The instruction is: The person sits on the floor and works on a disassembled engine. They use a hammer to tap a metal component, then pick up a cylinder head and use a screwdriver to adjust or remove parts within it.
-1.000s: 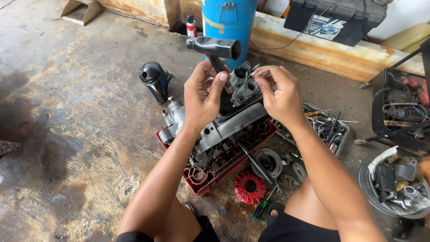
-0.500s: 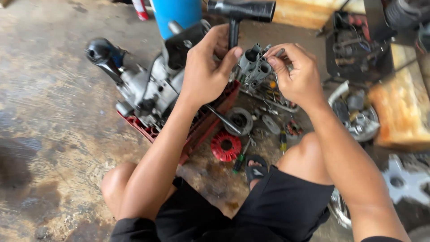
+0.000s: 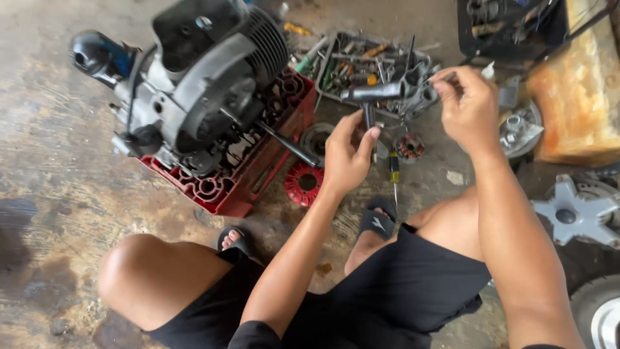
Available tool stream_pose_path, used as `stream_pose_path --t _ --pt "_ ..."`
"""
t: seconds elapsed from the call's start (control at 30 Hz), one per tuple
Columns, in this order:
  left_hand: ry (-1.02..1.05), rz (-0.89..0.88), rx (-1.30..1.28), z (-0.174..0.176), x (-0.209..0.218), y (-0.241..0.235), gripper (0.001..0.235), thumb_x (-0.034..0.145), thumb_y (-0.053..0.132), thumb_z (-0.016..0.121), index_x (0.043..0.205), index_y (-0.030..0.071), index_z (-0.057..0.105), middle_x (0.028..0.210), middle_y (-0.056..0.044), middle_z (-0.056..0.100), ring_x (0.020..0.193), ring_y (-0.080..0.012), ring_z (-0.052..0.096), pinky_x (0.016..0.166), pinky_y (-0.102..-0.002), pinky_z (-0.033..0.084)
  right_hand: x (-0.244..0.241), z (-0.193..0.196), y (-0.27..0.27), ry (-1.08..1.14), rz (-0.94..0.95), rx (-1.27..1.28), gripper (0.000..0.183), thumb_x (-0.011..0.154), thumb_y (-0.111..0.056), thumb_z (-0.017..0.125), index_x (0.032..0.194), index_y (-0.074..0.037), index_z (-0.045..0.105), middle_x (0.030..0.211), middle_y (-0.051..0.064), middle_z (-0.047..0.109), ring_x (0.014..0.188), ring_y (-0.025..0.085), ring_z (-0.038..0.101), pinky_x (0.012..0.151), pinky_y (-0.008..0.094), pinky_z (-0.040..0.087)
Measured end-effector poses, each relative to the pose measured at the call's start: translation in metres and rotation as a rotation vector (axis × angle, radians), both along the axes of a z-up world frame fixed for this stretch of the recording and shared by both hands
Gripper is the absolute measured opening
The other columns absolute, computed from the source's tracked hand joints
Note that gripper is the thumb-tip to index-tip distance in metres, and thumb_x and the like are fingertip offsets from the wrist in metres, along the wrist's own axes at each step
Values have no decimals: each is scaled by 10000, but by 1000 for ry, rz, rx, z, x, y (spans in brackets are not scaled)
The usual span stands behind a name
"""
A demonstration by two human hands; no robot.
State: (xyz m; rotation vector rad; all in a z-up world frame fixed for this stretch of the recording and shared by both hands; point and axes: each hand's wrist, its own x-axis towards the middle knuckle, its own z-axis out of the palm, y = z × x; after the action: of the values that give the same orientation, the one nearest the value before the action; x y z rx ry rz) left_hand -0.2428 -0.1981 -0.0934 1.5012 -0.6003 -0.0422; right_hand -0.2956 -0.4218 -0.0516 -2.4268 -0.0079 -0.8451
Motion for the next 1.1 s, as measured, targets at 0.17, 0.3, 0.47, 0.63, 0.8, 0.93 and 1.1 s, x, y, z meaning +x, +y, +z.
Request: stream_pose_path --t 0.17,0.3,0.47,0.63,0.8,0.93,1.1 --pt "103 -49 106 -82 -24 0 313 928 92 651 1194 -66 605 859 -98 658 618 -156 600 530 -286 477 -10 -17 -36 -30 -67 -47 92 1046 174 697 1120 122 707 984 185 702 808 252 593 736 355 477" --pt "27 -22 356 -165 -15 6 357 859 119 719 1147 -81 647 1052 -201 723 857 -332 710 760 -400 573 -12 -24 -39 -19 -64 -9 105 1050 218 662 1124 151 693 1040 210 717 842 259 599 766 349 489" --pt "59 41 493 -246 20 6 348 846 129 720 1142 -43 661 1067 -188 713 909 -382 682 799 -429 542 0 -35 -26 10 -28 -41 45 1100 84 684 1136 108 694 1023 206 711 865 278 626 786 374 499" --pt "85 95 681 -299 46 20 368 914 172 700 1201 -52 646 1099 -214 703 954 -402 668 807 -469 538 14 -36 -7 61 47 48 76 1069 86 685 1144 90 699 1006 175 714 809 234 604 739 331 478" --pt "407 -73 934 -341 50 45 306 836 386 750 1013 137 760 892 -149 758 961 -404 729 806 -532 578 33 -46 0 48 70 118 71 1097 112 690 1047 70 717 1036 217 750 925 324 720 707 377 577" --pt "431 -193 1042 -349 33 29 310 860 437 709 1027 178 742 900 -162 755 971 -418 725 838 -534 582 50 -47 12 117 97 199 96 1110 123 642 1039 91 699 1020 246 735 877 301 701 677 377 583" --pt "299 -469 1225 -369 8 -27 334 882 378 632 1104 157 749 999 -178 762 923 -409 750 770 -518 635 76 -62 7 123 172 146 31 1035 55 697 1018 48 721 1026 220 749 933 390 718 696 425 568"
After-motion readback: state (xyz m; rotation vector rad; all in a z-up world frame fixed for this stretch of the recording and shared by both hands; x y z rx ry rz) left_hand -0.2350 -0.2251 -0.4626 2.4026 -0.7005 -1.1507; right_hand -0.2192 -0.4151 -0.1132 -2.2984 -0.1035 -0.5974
